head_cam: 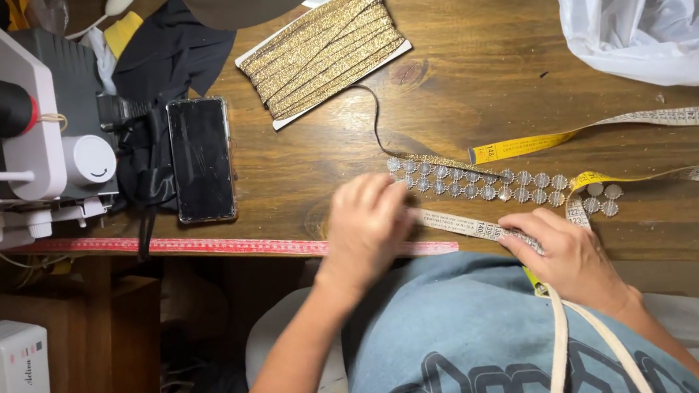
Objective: Measuring sequined trim with a tape measure and preparing sewing materials on a workbench.
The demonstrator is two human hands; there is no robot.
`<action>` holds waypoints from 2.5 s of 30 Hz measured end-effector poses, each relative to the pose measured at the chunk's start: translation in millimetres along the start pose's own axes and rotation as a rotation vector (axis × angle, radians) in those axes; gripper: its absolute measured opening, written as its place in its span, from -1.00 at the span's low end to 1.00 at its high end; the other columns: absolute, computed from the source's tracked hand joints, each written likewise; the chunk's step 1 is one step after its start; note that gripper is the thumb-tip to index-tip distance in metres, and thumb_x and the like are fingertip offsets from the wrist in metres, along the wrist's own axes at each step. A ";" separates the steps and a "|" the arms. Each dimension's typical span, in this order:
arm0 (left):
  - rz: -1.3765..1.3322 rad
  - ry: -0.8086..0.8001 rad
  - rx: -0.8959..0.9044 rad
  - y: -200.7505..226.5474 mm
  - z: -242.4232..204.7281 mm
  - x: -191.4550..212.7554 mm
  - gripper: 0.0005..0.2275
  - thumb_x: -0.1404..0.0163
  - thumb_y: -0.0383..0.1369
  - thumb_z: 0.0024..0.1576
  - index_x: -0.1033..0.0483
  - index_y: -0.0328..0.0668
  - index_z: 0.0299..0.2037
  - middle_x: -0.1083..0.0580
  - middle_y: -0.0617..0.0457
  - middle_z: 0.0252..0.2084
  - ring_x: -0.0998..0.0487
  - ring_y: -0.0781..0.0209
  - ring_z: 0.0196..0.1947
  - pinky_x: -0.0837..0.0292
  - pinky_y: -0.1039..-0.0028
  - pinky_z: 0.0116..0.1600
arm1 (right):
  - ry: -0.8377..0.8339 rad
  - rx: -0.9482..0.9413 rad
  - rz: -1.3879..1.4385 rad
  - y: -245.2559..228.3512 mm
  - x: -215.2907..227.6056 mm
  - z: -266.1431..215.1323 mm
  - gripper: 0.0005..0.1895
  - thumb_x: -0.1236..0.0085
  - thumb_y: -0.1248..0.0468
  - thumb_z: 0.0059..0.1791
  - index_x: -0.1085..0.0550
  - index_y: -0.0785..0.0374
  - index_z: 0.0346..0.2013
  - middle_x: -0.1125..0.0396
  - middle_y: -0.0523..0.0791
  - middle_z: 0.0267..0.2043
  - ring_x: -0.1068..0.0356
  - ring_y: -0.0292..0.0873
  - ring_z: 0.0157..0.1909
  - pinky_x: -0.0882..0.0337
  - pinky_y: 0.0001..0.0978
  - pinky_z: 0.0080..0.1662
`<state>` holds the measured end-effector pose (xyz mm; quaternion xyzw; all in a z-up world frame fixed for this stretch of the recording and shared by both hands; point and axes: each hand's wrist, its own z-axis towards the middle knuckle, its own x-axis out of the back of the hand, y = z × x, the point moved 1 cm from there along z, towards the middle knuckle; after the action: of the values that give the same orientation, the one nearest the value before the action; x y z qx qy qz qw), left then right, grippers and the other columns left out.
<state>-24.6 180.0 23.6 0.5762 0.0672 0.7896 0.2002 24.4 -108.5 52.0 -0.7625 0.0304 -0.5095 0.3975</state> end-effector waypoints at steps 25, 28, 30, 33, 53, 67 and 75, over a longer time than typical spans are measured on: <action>0.078 0.067 0.049 49.9 -16.2 -25.5 -0.18 0.15 0.27 0.15 -0.25 -0.30 0.40 -0.26 -0.33 0.36 -0.21 -0.24 0.44 0.13 -0.20 0.42 | 0.339 0.053 -0.138 17.0 -26.1 -31.8 -0.67 -0.03 0.29 0.09 -0.56 -0.01 0.12 -0.30 -0.18 -0.30 -0.41 -0.20 -0.45 -0.52 -0.31 -0.34; 0.114 0.081 0.013 60.5 -15.3 -27.8 -0.22 0.19 0.29 0.16 -0.30 -0.20 0.39 -0.26 -0.31 0.37 -0.15 -0.26 0.46 0.19 -0.26 0.42 | 0.353 0.042 -0.163 14.3 -25.4 -31.7 -0.66 -0.01 0.29 0.10 -0.55 0.01 0.16 -0.30 -0.17 -0.28 -0.42 -0.19 -0.45 -0.51 -0.29 -0.37; 0.111 0.080 0.001 64.1 -14.2 -32.6 -0.22 0.20 0.30 0.15 -0.29 -0.14 0.40 -0.26 -0.28 0.37 -0.12 -0.26 0.47 0.19 -0.26 0.42 | 0.362 0.036 -0.174 14.2 -27.4 -33.5 -0.67 -0.01 0.28 0.10 -0.55 0.02 0.15 -0.30 -0.17 -0.27 -0.42 -0.18 -0.45 -0.51 -0.29 -0.37; 0.061 0.075 -0.021 69.6 -13.8 -37.5 -0.22 0.19 0.29 0.13 -0.28 -0.12 0.41 -0.26 -0.25 0.39 -0.18 -0.18 0.45 0.14 -0.18 0.43 | 0.398 0.038 -0.192 16.5 -31.0 -34.7 -0.67 -0.03 0.27 0.09 -0.57 0.01 0.13 -0.30 -0.18 -0.25 -0.43 -0.16 -0.43 -0.51 -0.30 -0.35; -0.024 -0.008 -0.027 84.9 -8.4 -63.2 -0.16 0.21 0.33 0.08 -0.32 -0.27 0.35 -0.25 -0.22 0.41 -0.29 -0.01 0.41 -0.02 0.08 0.44 | 0.511 0.060 -0.243 25.7 -35.4 -33.3 -0.67 -0.12 0.22 0.02 -0.61 -0.13 0.06 -0.34 -0.25 -0.26 -0.47 -0.15 -0.36 -0.52 -0.27 -0.29; -0.075 0.007 -0.145 118.4 12.4 -75.2 -0.18 0.20 0.28 0.10 -0.37 -0.40 0.26 -0.32 -0.25 0.31 -0.38 -0.04 0.30 -0.10 0.10 0.37 | 0.506 0.092 -0.199 34.1 -37.6 -34.3 -0.68 -0.19 0.28 -0.05 -0.60 -0.03 -0.01 -0.33 -0.27 -0.30 -0.46 -0.16 -0.39 -0.52 -0.28 -0.30; -0.127 -0.021 -0.200 134.1 28.8 -72.9 -0.19 0.28 0.29 0.13 -0.37 -0.38 0.26 -0.30 -0.24 0.30 -0.35 -0.06 0.29 -0.09 0.11 0.34 | 0.454 0.106 -0.134 53.7 -47.9 -43.9 -0.74 -0.11 0.13 -0.01 -0.56 0.07 -0.06 -0.34 -0.21 -0.21 -0.49 -0.03 -0.32 -0.53 -0.17 -0.27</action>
<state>-11.0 25.5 13.8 0.5561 0.0223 0.7719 0.3072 -14.5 -148.8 -11.1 -0.6068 0.0414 -0.6941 0.3852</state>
